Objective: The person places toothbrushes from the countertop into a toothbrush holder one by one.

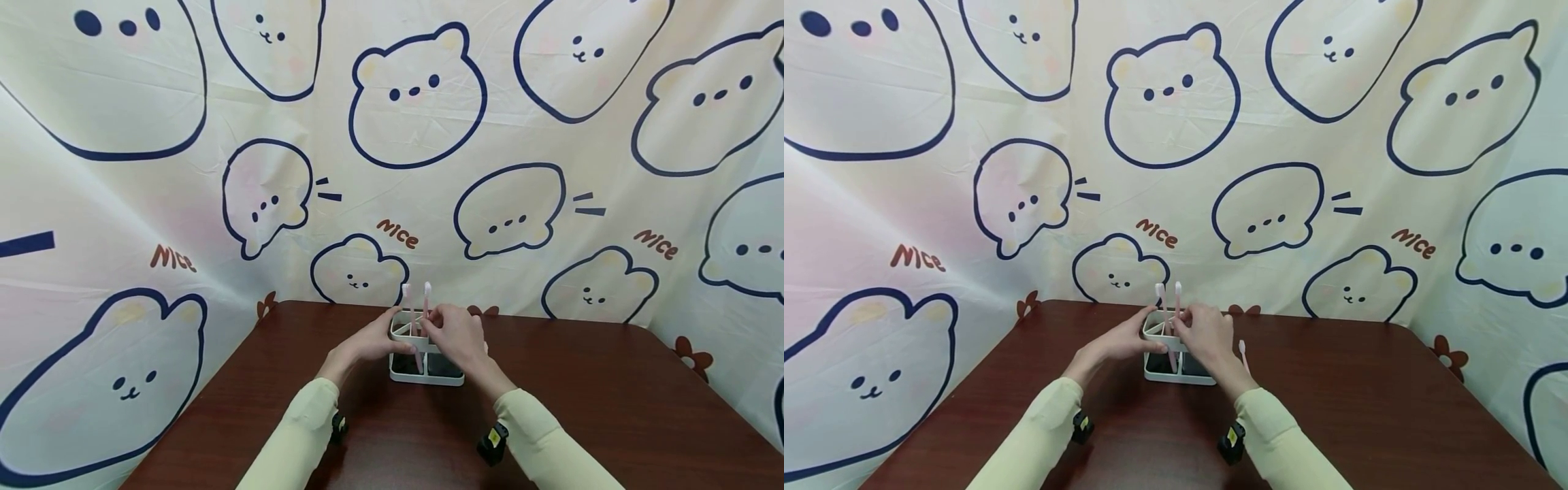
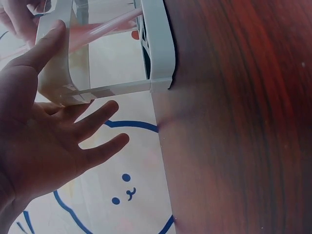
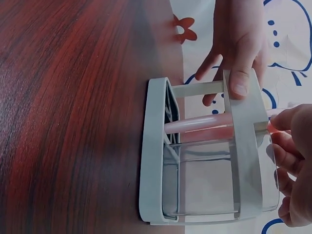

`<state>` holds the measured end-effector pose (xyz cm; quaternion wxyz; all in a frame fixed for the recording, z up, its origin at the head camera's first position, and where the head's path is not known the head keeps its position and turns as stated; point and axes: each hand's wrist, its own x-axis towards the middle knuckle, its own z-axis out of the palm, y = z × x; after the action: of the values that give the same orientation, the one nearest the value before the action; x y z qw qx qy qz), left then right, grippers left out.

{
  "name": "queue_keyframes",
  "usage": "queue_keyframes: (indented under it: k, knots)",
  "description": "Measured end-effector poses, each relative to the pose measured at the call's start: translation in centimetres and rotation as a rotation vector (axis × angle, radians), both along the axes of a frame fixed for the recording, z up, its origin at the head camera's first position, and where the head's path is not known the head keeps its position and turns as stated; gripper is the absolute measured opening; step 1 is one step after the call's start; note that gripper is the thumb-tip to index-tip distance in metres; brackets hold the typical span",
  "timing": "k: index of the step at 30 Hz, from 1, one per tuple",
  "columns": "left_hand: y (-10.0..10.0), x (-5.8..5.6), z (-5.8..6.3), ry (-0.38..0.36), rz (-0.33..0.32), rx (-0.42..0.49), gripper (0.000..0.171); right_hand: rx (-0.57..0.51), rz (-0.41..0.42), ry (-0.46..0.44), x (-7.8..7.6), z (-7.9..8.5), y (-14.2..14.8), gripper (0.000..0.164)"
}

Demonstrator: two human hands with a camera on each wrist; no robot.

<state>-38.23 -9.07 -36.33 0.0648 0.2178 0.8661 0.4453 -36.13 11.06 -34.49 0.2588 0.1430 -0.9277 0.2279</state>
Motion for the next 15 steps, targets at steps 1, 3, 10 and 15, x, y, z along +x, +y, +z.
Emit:
queue_keyframes:
  k: [1,3,10,15]
  knots:
    - [0.0,0.0,0.0,-0.003,0.001,-0.005,0.085,0.01,-0.006,0.005,-0.1,0.0,0.0,0.021]
    - [0.0,0.0,0.0,-0.004,0.004,-0.008,0.086,0.022,-0.013,0.01,-0.1,-0.1,0.1,0.022]
    - [0.0,0.1,0.0,0.001,0.014,-0.008,0.088,0.023,-0.01,0.031,-0.2,-0.2,0.7,0.019]
    - [0.0,0.1,-0.1,0.005,0.026,-0.023,0.091,-0.02,-0.011,0.012,0.1,-0.2,1.5,0.018]
